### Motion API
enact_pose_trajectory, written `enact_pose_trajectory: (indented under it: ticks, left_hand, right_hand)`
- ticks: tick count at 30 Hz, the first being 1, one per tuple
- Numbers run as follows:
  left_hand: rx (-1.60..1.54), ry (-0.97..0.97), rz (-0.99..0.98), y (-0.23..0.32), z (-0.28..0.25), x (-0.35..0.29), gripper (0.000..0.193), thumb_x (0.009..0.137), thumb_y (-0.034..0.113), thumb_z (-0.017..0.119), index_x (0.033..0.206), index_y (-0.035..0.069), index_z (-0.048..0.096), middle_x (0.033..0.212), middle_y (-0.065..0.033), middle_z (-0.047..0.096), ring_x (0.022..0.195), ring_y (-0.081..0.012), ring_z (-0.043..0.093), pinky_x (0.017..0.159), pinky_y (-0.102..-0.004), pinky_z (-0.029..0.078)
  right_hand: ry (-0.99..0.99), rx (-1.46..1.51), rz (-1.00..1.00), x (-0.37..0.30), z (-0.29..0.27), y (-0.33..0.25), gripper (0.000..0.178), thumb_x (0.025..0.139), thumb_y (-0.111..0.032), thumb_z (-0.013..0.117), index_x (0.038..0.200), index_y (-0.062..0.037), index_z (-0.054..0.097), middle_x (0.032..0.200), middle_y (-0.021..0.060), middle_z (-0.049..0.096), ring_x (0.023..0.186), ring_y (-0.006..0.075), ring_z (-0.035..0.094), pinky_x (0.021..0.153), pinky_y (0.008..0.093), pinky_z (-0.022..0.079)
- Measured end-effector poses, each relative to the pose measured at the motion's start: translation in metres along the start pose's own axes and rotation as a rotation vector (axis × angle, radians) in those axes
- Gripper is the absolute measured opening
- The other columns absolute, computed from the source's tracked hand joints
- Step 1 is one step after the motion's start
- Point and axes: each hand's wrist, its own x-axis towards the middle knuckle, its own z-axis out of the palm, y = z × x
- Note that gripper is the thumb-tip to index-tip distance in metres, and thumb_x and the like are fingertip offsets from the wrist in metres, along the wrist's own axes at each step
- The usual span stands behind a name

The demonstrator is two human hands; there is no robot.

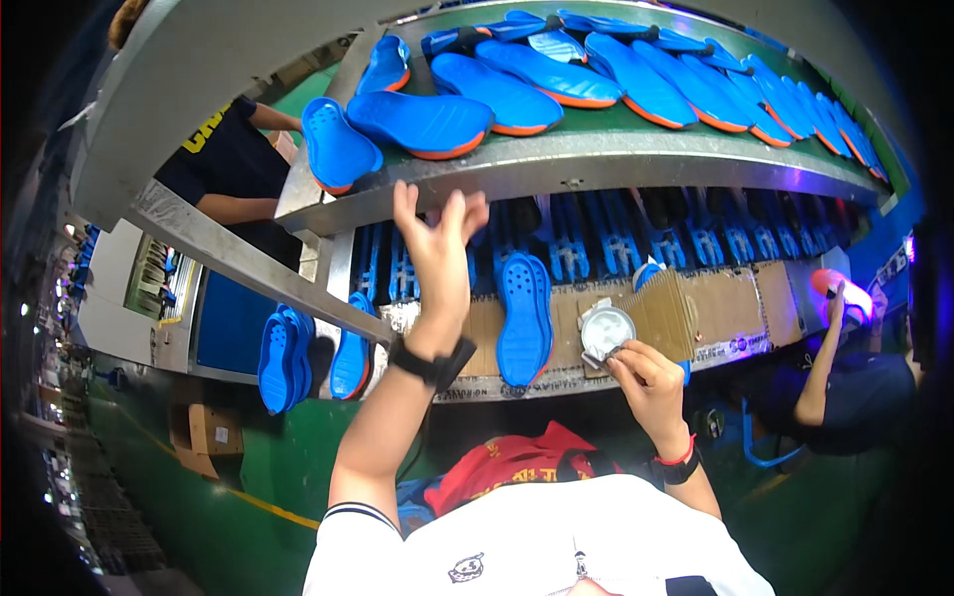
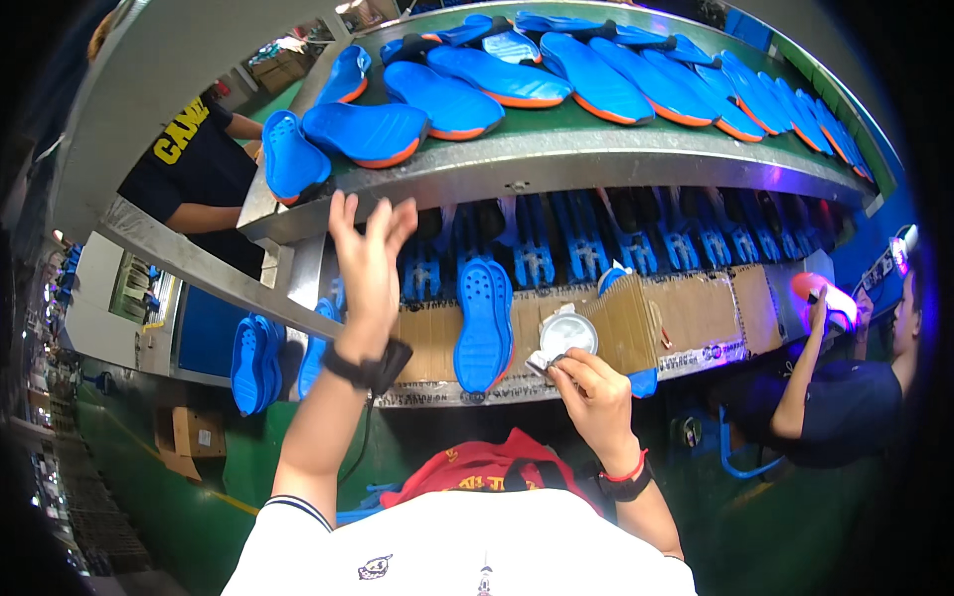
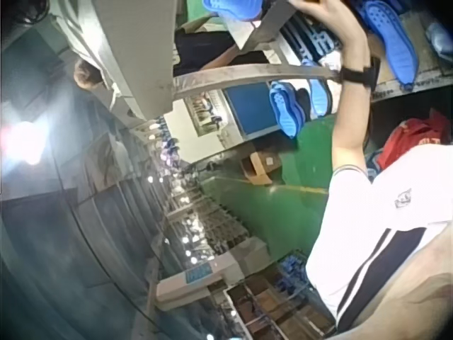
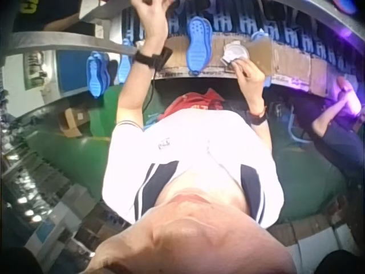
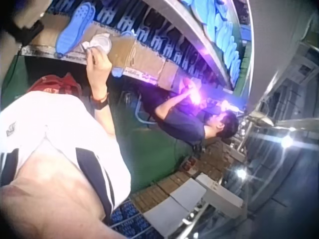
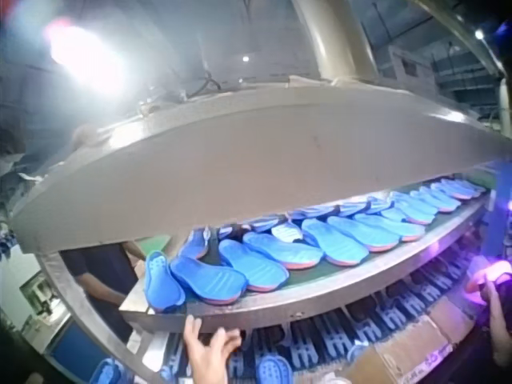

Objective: Applying adhesive to shoe soles using a brush and placing them onto a cooling or drying rack.

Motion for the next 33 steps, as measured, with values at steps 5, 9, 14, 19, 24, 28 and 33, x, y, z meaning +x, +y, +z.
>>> enact_pose_trajectory:
  ticks: [5,9,14,19,24,28,33]
  left_hand:
    - [0.924,-0.336,-0.316,-0.095,-0.115,-0.106,0.059,0.085,0.011,0.066,0.134,0.004,0.033,0.131,-0.0199,0.034,0.086,-0.0219,0.062,0.075,-0.0334,0.051]
    - [1.030,-0.354,-0.485,-0.156,-0.170,-0.152,0.057,0.080,0.017,0.072,0.126,-0.001,0.044,0.110,-0.0175,0.054,0.087,-0.0220,0.063,0.075,-0.0337,0.051]
    - [0.932,-0.543,-0.747,-0.172,-0.175,-0.141,0.052,0.082,0.015,0.071,0.124,-0.004,0.047,0.097,-0.0143,0.064,0.091,-0.0203,0.064,0.077,-0.0325,0.053]
    - [0.143,-0.171,-0.932,-0.111,-0.150,-0.141,0.046,0.084,0.010,0.068,0.125,0.003,0.048,0.108,-0.0132,0.062,0.096,-0.0205,0.063,0.079,-0.0322,0.054]
    - [0.216,-0.214,-0.625,-0.044,-0.101,-0.149,0.052,0.084,0.001,0.066,0.129,-0.001,0.039,0.115,-0.0151,0.058,0.105,-0.0201,0.059,0.086,-0.0310,0.053]
    - [0.374,-0.264,-0.365,-0.018,-0.074,-0.142,0.051,0.085,-0.001,0.063,0.129,-0.004,0.037,0.115,-0.0153,0.058,0.105,-0.0187,0.058,0.084,-0.0297,0.052]
    - [0.458,-0.233,-0.288,-0.002,-0.059,-0.142,0.051,0.085,-0.001,0.063,0.129,-0.005,0.037,0.112,-0.0156,0.060,0.099,-0.0177,0.060,0.082,-0.0295,0.052]
  right_hand:
    - [0.016,-0.025,0.038,-0.010,-0.003,0.016,0.008,0.077,0.000,0.070,0.084,0.0026,0.067,0.089,0.0161,0.067,0.068,0.0261,0.066,0.055,0.0290,0.051]
    - [-0.008,-0.027,0.111,-0.017,0.002,0.023,0.009,0.077,-0.001,0.070,0.084,0.0031,0.067,0.089,0.0166,0.067,0.070,0.0268,0.067,0.055,0.0287,0.052]
    - [-0.037,-0.031,0.115,-0.021,0.008,0.026,0.008,0.077,-0.001,0.069,0.083,0.0033,0.067,0.086,0.0136,0.067,0.066,0.0254,0.065,0.054,0.0285,0.052]
    - [-0.051,-0.030,0.120,-0.019,0.009,0.023,0.009,0.077,-0.001,0.070,0.084,0.0027,0.066,0.085,0.0121,0.066,0.063,0.0238,0.064,0.054,0.0284,0.050]
    - [-0.100,0.073,0.070,-0.016,0.014,0.011,0.009,0.076,-0.001,0.071,0.083,0.0024,0.066,0.087,0.0117,0.066,0.063,0.0236,0.064,0.055,0.0279,0.050]
    - [-0.139,0.135,-0.109,-0.009,0.026,-0.002,0.011,0.075,-0.002,0.072,0.085,0.0002,0.066,0.089,0.0112,0.066,0.067,0.0239,0.065,0.058,0.0282,0.051]
    - [-0.155,0.081,-0.244,0.002,0.037,-0.010,0.013,0.075,-0.004,0.072,0.086,-0.0016,0.065,0.093,0.0112,0.065,0.068,0.0248,0.065,0.057,0.0301,0.053]
